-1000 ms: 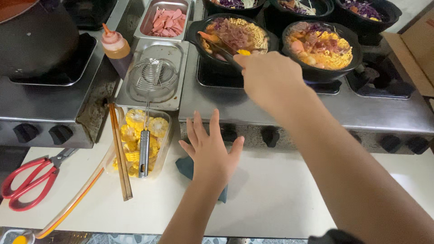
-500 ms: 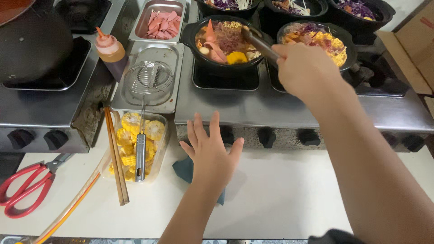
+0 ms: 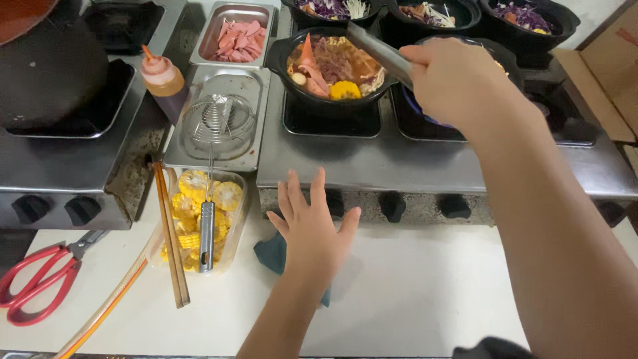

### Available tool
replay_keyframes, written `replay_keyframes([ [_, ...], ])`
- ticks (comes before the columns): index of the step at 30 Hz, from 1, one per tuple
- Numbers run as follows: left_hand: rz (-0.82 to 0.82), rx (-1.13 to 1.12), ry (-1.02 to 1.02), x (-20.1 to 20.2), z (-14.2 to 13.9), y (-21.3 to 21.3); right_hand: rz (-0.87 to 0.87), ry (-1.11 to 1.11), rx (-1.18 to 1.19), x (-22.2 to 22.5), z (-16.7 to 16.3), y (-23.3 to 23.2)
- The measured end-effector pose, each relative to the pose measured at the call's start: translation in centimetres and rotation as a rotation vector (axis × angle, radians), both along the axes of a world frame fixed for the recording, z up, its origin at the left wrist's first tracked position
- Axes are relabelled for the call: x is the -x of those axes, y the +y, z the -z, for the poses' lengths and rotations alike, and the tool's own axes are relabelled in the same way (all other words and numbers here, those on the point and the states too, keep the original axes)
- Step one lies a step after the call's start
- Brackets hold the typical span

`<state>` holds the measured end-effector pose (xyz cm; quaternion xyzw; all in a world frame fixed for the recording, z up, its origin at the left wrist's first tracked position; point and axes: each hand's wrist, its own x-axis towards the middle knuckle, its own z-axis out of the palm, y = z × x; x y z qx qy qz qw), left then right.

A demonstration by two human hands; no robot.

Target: The person stirs two pots of noodles with tongs, then uses tongs to transfer each pot onto a serving tray. They garnish the dishes with herbs and wipe the countertop with a cloth. Finally, they handle a red cabbage on a cutting board.

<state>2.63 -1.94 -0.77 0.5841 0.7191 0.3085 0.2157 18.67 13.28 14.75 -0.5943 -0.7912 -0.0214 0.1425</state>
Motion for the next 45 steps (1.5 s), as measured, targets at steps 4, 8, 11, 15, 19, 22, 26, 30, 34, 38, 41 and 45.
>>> replay_keyframes([
  [4,-0.002,0.000,-0.011,0.0,-0.3,0.0,-0.009,-0.028,0.025,1.4,1.1,1.7],
  [8,-0.007,0.035,-0.026,0.3,-0.6,-0.1,0.052,-0.026,0.151,2.3,3.0,1.6],
  [11,-0.006,0.029,-0.022,0.6,-0.6,0.0,0.057,-0.017,0.075,2.8,3.2,0.8],
  [15,0.006,0.050,0.000,0.7,-0.4,0.1,0.138,0.022,0.251,2.3,0.7,-0.2],
  [19,0.012,0.045,-0.016,0.5,-0.2,-0.1,0.160,0.094,0.158,0.4,-0.7,-1.4],
  [22,0.021,0.021,-0.037,0.3,-0.2,-0.1,0.235,0.016,0.246,-0.3,0.0,-1.4],
  [26,0.025,0.035,-0.042,-0.1,-0.2,-0.2,0.009,-0.034,0.058,-0.1,1.9,-1.0],
  [30,0.032,0.000,-0.046,-0.1,-0.1,-0.3,0.142,0.005,0.234,0.2,1.2,-1.4],
  [34,0.019,-0.002,-0.022,0.0,0.3,-0.2,0.216,0.035,0.319,0.1,-1.5,-2.1],
  [38,0.014,0.000,-0.018,0.0,0.5,-0.2,0.147,0.053,0.196,0.9,-1.5,-2.2],
  [41,0.021,-0.036,-0.027,-0.2,0.6,-0.4,0.113,0.085,0.118,1.6,0.4,-1.0],
  [45,0.016,-0.025,-0.022,-0.2,0.5,-0.7,0.015,0.067,0.032,1.3,2.5,1.4],
])
